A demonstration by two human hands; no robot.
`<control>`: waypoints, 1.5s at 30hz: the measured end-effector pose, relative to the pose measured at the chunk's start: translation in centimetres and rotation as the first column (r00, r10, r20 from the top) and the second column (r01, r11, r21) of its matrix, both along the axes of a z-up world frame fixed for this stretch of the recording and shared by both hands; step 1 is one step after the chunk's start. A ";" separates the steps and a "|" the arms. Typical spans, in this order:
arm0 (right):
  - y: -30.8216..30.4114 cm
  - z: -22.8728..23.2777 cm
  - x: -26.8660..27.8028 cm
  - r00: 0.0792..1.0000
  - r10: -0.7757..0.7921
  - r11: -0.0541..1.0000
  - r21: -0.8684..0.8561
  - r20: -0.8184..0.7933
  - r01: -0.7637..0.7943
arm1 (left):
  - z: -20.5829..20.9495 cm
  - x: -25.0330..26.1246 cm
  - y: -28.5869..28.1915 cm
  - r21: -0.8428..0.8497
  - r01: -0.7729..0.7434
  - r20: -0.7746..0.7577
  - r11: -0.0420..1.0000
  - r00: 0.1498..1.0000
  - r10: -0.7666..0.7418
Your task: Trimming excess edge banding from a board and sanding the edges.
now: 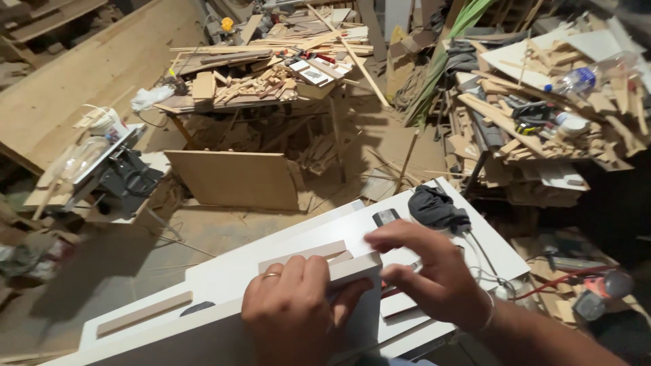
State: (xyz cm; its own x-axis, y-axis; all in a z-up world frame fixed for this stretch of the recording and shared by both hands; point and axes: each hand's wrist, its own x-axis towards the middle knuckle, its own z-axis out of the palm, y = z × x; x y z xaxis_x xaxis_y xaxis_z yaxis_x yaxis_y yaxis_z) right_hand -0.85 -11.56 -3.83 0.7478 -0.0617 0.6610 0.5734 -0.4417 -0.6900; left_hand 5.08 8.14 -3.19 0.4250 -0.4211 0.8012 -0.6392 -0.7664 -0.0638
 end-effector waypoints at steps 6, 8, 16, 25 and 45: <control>-0.6 -3.0 1.1 0.943 0.263 0.931 0.312 -0.203 -0.192 | 0.7 -1.0 -0.1 0.055 -0.004 0.020 0.998 1.000 0.003; -0.7 -4.4 1.1 0.910 0.377 0.863 0.421 -0.170 -0.279 | 1.2 -1.5 -0.5 0.078 -0.022 0.030 0.997 0.999 0.019; -3.2 -6.9 1.4 0.778 0.605 0.739 0.483 -0.167 -0.470 | 2.1 -3.8 -2.6 0.126 -0.068 -0.014 0.990 0.997 0.070; -3.3 -1.6 3.2 0.635 0.769 0.628 0.279 -0.075 -0.727 | 2.1 -5.8 -2.1 0.120 -0.032 -0.118 0.992 0.992 0.047; -3.3 -2.6 0.2 0.776 0.631 0.773 0.099 -0.019 -0.627 | 1.6 -9.0 -2.1 0.103 -0.082 -0.094 0.991 0.991 0.092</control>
State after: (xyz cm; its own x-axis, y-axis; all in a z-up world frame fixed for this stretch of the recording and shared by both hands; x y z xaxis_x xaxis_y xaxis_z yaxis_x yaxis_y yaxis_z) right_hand -0.63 -14.86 -6.43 0.6698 0.3811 0.6373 0.6681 0.0654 -0.7412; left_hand -3.88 6.03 -1.62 0.5379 -0.4541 0.7103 -0.5771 -0.8125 -0.0824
